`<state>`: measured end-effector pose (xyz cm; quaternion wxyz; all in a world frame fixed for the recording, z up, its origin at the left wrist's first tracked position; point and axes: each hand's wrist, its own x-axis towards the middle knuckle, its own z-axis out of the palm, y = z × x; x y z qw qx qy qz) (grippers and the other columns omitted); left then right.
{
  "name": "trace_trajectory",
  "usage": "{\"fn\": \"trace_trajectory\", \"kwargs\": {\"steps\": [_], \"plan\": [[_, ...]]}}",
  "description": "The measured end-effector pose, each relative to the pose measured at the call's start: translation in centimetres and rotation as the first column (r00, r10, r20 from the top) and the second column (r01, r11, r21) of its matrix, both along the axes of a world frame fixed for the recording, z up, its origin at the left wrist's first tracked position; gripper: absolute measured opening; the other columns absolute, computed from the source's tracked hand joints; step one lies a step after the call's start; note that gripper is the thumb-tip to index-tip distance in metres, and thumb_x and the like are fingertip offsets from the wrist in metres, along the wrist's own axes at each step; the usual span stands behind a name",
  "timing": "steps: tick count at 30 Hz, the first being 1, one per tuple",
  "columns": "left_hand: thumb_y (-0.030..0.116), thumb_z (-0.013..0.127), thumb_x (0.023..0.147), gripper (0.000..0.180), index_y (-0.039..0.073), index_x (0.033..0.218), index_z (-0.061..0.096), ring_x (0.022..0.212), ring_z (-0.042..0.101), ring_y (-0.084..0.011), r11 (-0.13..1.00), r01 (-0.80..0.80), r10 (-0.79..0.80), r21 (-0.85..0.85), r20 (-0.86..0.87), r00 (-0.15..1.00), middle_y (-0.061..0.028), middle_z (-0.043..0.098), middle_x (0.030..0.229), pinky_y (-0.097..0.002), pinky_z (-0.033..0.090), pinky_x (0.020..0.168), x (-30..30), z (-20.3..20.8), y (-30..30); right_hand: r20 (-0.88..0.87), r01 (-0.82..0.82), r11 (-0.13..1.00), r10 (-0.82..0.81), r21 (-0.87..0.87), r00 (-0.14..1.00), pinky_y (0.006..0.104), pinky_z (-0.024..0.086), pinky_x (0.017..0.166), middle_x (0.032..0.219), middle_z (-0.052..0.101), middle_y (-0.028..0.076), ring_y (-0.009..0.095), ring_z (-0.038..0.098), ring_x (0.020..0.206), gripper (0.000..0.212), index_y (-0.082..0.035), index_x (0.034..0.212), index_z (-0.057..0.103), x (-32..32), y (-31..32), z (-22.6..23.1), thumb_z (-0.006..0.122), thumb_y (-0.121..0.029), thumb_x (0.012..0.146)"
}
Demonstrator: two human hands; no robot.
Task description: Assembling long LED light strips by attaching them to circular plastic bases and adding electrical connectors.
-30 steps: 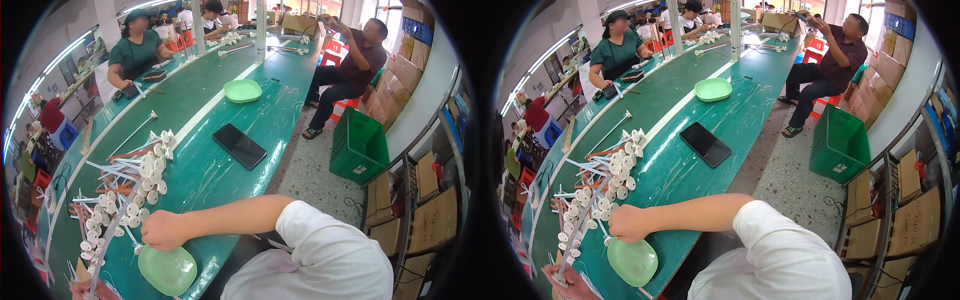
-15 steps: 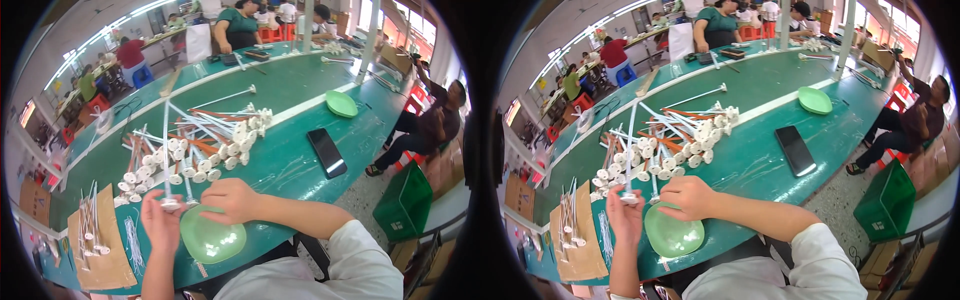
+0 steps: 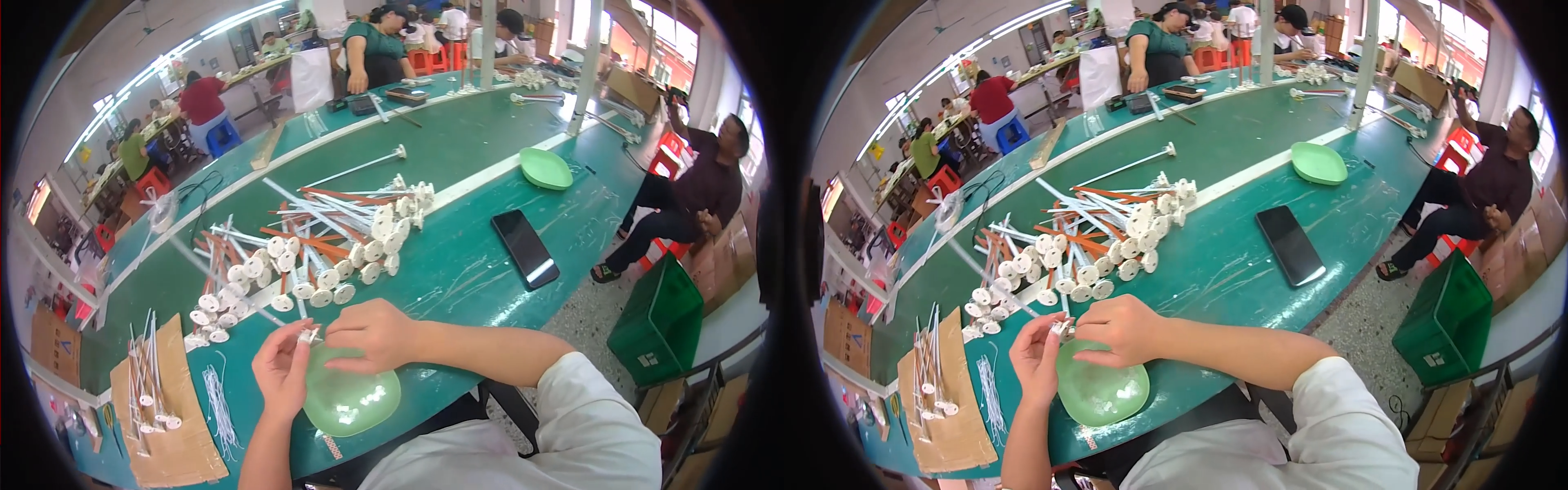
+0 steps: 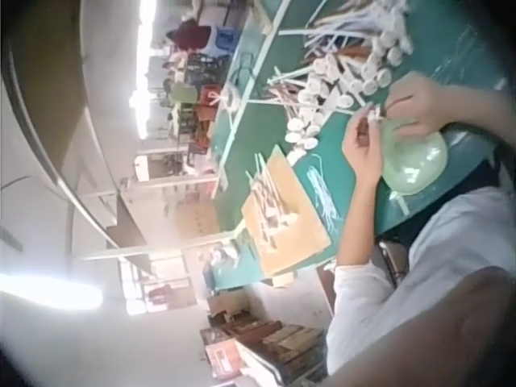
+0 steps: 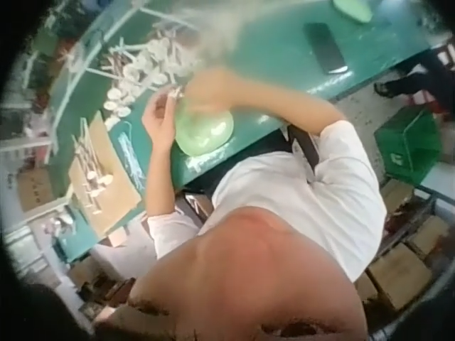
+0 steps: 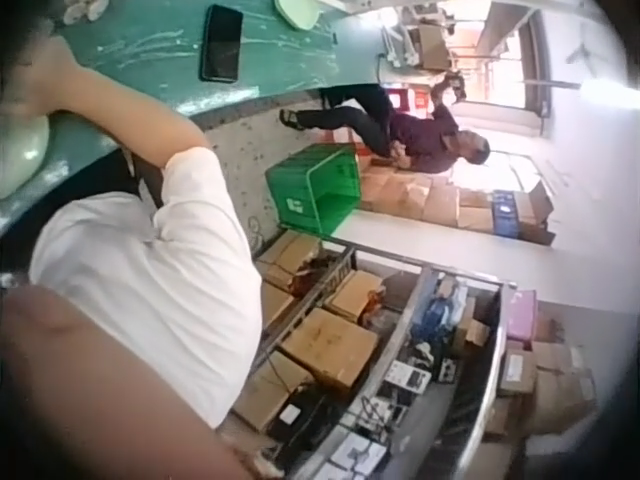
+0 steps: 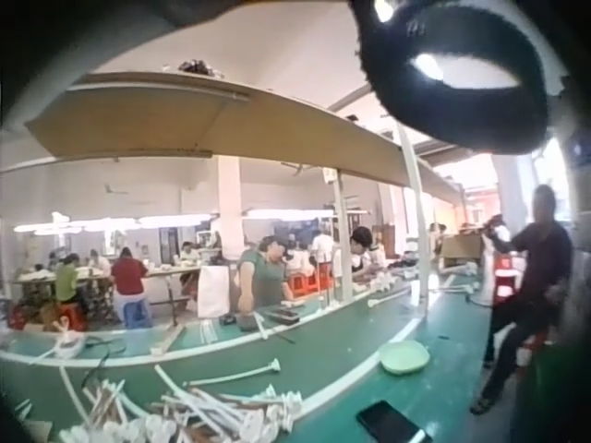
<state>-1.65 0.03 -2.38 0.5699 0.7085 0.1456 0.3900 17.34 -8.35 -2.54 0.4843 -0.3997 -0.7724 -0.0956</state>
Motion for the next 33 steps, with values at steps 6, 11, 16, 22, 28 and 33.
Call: {"fn": "trace_trajectory", "kwargs": {"steps": [6,11,16,22,28,33], "plan": [[0.000,0.063,0.089,0.027,-0.003,0.115,0.056,0.110,0.061,-0.0234,1.000,0.028,-0.028,-0.009,0.030,0.999,-0.0197,0.061,0.121,-0.0349,0.048,0.095,0.8,0.1,-1.1,-0.069,0.031,0.972,-0.015,0.234,0.997,0.0359,0.050,0.054,0.078,0.060,0.005,0.025,0.061,0.066,0.027,-0.009,0.088,0.063,-0.1,-0.3,-0.3,0.077,-0.025,0.073],[0.006,0.063,0.091,0.031,0.000,0.119,0.051,0.110,0.060,-0.0212,0.984,0.100,-0.084,-0.151,0.111,0.990,-0.0167,0.059,0.123,-0.0327,0.049,0.095,-2.1,-1.9,1.0,-0.133,0.036,0.952,0.005,0.305,0.991,0.0333,0.048,0.050,0.081,0.058,0.006,0.024,0.058,0.068,0.022,-0.005,0.087,0.063,-1.5,0.1,0.8,0.077,-0.015,0.074],[0.003,0.058,0.094,0.036,0.000,0.128,0.045,0.107,0.060,-0.0182,0.955,0.206,-0.165,-0.213,0.192,0.967,-0.0131,0.056,0.122,-0.0285,0.050,0.094,-0.7,-1.2,0.1,-0.126,0.048,0.934,-0.003,0.354,0.992,0.0316,0.047,0.048,0.088,0.060,0.005,0.024,0.057,0.071,0.022,-0.005,0.088,0.062,-0.4,-0.7,1.3,0.076,-0.015,0.073],[0.003,0.058,0.094,0.036,-0.002,0.127,0.045,0.105,0.059,-0.0163,0.953,0.236,-0.205,-0.192,0.171,0.964,-0.0104,0.056,0.117,-0.0282,0.050,0.094,-1.6,-2.1,1.3,-0.078,0.014,0.924,0.017,0.382,0.997,0.0310,0.046,0.046,0.090,0.063,0.007,0.024,0.056,0.072,0.020,-0.004,0.088,0.063,-0.7,-0.4,0.8,0.072,-0.011,0.071],[0.003,0.060,0.093,0.036,-0.001,0.126,0.045,0.106,0.058,-0.0153,0.952,0.232,-0.189,-0.201,0.214,0.958,-0.0092,0.056,0.115,-0.0282,0.049,0.094,-1.7,-2.4,1.3,-0.093,0.004,0.932,0.032,0.362,0.995,0.0314,0.046,0.046,0.090,0.064,0.007,0.024,0.057,0.073,0.022,-0.003,0.090,0.064,-0.8,-0.8,0.8,0.071,-0.009,0.070],[0.009,0.067,0.090,0.043,0.000,0.126,0.045,0.110,0.056,-0.0180,0.955,0.237,-0.205,-0.180,0.181,0.962,-0.0092,0.054,0.118,-0.0309,0.047,0.098,-2.6,-2.5,1.4,-0.241,-0.007,0.934,0.100,0.356,0.965,0.0351,0.049,0.056,0.088,0.064,0.004,0.025,0.057,0.073,0.022,-0.007,0.089,0.065,-2.0,0.2,0.3,0.072,-0.007,0.068]]}}
